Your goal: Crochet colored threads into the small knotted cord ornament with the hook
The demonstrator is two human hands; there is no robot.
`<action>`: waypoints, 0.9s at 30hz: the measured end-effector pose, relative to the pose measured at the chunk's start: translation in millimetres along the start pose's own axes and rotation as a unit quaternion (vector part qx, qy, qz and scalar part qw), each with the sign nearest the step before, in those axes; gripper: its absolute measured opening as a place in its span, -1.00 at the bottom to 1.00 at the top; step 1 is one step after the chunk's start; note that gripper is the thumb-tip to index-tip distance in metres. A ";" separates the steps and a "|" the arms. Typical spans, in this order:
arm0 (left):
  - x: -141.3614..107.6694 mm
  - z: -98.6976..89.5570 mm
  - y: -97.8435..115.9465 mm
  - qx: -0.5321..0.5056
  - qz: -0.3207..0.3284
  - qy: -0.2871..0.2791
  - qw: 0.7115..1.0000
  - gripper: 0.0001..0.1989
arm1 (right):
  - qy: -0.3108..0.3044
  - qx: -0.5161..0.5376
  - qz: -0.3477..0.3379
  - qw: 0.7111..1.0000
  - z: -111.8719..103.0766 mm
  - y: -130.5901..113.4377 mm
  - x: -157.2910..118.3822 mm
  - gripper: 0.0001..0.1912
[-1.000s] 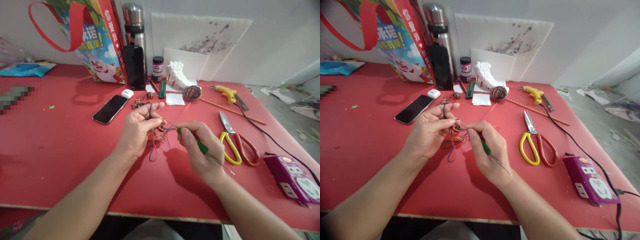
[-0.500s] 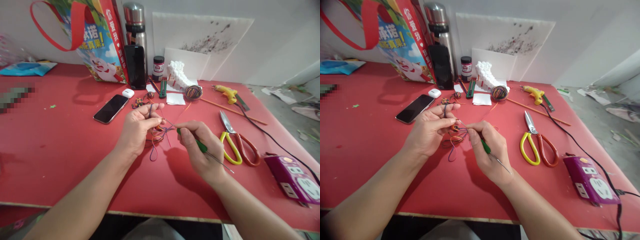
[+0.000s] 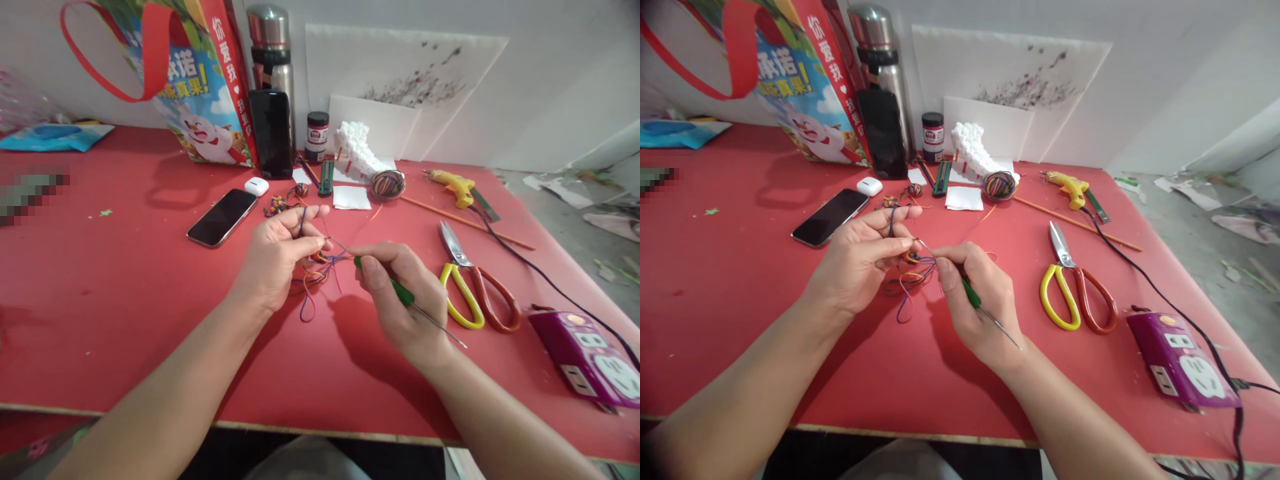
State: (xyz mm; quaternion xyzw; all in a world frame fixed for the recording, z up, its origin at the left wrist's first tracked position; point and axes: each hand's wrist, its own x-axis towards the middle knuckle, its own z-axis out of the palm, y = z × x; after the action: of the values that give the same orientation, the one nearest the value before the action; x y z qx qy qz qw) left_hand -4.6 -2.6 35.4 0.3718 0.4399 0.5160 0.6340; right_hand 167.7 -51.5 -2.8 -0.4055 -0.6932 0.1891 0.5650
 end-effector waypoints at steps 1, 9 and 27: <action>-0.6 -0.1 0.2 -0.002 -0.003 -0.004 1.000 -0.55 | 0.001 -0.005 -0.002 1.000 0.1 -0.3 -0.1 -0.87; -1.4 -0.1 -3.6 -0.009 0.021 -0.031 0.999 -0.51 | 0.017 -0.029 -0.019 0.999 4.1 -2.8 -1.3 -0.84; 0.0 -1.4 -4.9 -0.011 0.027 -0.037 0.999 -0.54 | 0.023 -0.030 0.014 0.999 4.4 -0.3 -0.9 -0.86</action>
State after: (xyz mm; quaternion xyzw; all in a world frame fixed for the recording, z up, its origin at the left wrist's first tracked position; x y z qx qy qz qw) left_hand -4.3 -3.5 30.4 0.3956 0.3998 0.5235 0.6400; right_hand 163.5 -51.5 -4.4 -0.4362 -0.6795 0.1670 0.5658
